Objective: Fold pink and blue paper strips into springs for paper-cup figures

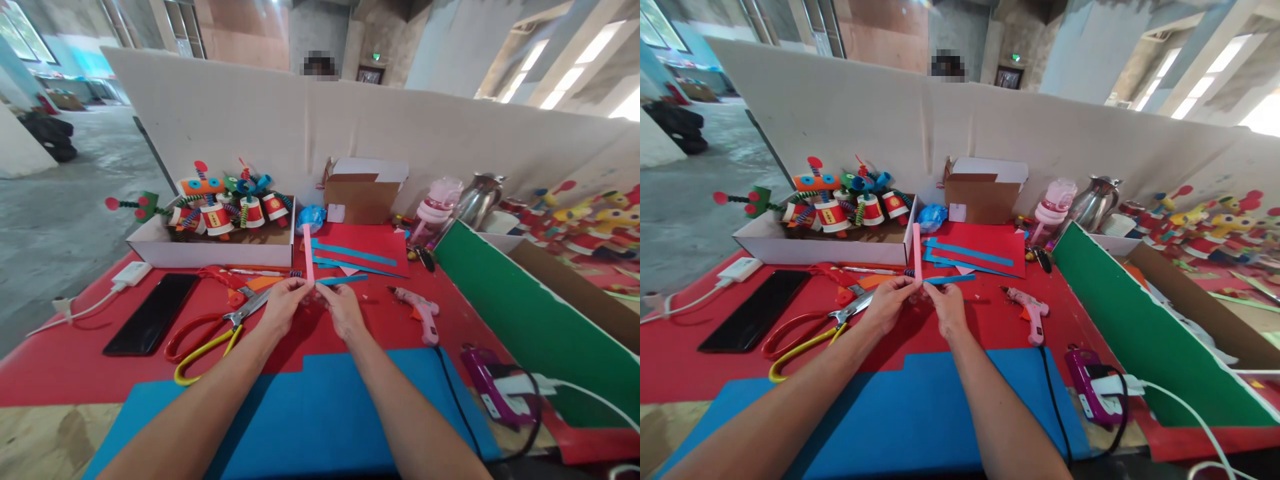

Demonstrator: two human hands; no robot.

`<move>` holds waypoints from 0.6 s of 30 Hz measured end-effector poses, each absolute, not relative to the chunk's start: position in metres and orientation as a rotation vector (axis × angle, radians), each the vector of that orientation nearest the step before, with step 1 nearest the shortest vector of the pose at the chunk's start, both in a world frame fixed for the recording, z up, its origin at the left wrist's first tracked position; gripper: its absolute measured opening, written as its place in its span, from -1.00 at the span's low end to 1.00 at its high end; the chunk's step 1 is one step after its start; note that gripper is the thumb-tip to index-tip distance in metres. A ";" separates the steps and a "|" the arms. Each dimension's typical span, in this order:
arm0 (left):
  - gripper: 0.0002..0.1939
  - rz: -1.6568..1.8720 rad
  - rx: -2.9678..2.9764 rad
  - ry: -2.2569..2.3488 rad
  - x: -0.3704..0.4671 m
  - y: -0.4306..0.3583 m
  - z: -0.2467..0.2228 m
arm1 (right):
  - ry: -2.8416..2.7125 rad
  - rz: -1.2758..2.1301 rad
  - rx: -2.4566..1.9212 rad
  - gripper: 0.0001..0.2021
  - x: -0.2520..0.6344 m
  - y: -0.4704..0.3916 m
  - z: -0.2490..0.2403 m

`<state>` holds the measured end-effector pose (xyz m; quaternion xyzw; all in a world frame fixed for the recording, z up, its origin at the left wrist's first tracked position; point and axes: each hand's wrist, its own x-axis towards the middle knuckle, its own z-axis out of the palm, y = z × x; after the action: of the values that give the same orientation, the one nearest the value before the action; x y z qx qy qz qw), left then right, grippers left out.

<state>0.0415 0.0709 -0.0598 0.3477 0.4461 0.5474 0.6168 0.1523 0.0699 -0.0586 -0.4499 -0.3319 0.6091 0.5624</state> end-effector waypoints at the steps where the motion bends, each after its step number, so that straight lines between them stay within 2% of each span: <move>1: -0.68 1.254 0.795 1.022 0.042 0.071 -0.060 | -0.777 1.419 -1.074 -0.82 0.153 0.070 -0.059; 18: -0.70 1.269 0.754 1.049 0.041 0.071 -0.059 | -0.923 1.353 -1.094 -0.83 0.154 0.072 -0.064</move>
<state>0.0414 0.0710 -0.0594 0.3277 0.4558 0.5511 0.6174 0.1541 0.0718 -0.0641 -0.4627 -0.3905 0.5722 0.5532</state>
